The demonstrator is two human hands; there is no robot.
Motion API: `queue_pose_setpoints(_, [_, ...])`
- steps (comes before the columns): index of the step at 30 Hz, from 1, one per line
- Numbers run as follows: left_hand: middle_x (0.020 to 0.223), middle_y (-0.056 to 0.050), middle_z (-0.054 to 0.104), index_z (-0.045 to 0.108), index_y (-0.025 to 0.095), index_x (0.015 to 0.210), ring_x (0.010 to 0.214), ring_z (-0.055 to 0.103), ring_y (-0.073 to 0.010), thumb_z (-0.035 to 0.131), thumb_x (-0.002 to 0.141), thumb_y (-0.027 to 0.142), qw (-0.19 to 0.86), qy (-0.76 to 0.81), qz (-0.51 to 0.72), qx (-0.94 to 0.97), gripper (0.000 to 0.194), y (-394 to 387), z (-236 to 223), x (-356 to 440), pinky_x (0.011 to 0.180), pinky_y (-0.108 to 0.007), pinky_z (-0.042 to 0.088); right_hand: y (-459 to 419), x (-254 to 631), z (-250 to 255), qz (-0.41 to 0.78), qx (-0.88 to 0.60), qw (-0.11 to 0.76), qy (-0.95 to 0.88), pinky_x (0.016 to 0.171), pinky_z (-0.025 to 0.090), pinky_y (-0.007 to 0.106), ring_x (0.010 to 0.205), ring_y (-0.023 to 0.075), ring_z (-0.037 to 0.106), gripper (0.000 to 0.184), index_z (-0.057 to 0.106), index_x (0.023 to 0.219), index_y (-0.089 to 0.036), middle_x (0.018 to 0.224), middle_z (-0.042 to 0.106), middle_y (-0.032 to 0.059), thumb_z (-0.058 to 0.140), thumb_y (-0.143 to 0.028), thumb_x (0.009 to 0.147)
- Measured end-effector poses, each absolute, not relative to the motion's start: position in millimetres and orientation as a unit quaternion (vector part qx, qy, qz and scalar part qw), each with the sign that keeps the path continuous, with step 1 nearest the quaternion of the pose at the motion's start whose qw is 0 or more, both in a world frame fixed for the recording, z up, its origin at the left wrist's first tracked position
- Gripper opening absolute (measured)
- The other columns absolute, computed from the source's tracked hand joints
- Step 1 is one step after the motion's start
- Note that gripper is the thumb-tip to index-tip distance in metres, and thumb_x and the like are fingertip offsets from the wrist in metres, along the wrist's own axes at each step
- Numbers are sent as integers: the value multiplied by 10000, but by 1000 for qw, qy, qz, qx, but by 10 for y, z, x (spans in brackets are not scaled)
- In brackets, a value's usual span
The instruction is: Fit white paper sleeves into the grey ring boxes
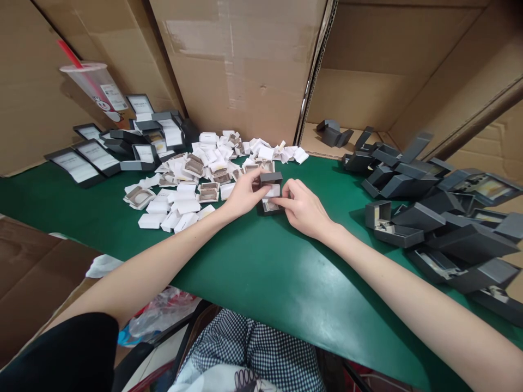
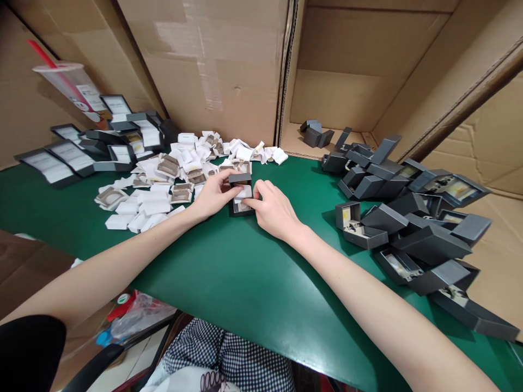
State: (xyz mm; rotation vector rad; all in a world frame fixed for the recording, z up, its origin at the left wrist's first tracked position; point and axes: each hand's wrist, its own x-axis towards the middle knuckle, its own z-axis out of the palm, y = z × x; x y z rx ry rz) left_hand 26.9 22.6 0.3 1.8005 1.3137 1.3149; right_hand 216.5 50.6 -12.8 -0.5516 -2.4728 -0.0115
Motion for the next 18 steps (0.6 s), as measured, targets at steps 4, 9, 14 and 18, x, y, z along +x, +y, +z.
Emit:
queue_pose_setpoints(4, [925,-36,662,615,145,945,844,618,-174,574,737,189,251,505,497,660,217,226,-10,282,781,-294,520,503,2164,-123,2,-200,302,-932,618,338,323,797,199,422,359,721,1009,-228,863,498,75,428,-53,900])
queue_pose_setpoints(9, [896,-25,659,634,150,962,804,608,-163,527,726,142,215,519,495,663,259,206,-21,290,718,-265,507,504,2162,-120,11,-195,307,-931,619,342,325,785,195,422,353,716,1008,-220,873,525,77,426,-51,897])
queue_pose_setpoints(14, [886,-17,653,629,157,954,801,601,-159,518,740,127,191,521,494,669,243,194,-23,292,705,-253,495,506,2163,-124,5,-189,324,-927,624,360,330,772,193,428,344,715,990,-214,869,535,81,408,-79,913])
queue_pose_setpoints(18, [889,-18,652,622,157,949,804,599,-156,514,769,133,180,520,492,675,211,188,-21,298,714,-252,489,505,2164,-127,1,-187,331,-925,620,370,328,775,194,447,343,715,983,-199,861,543,84,407,-72,900])
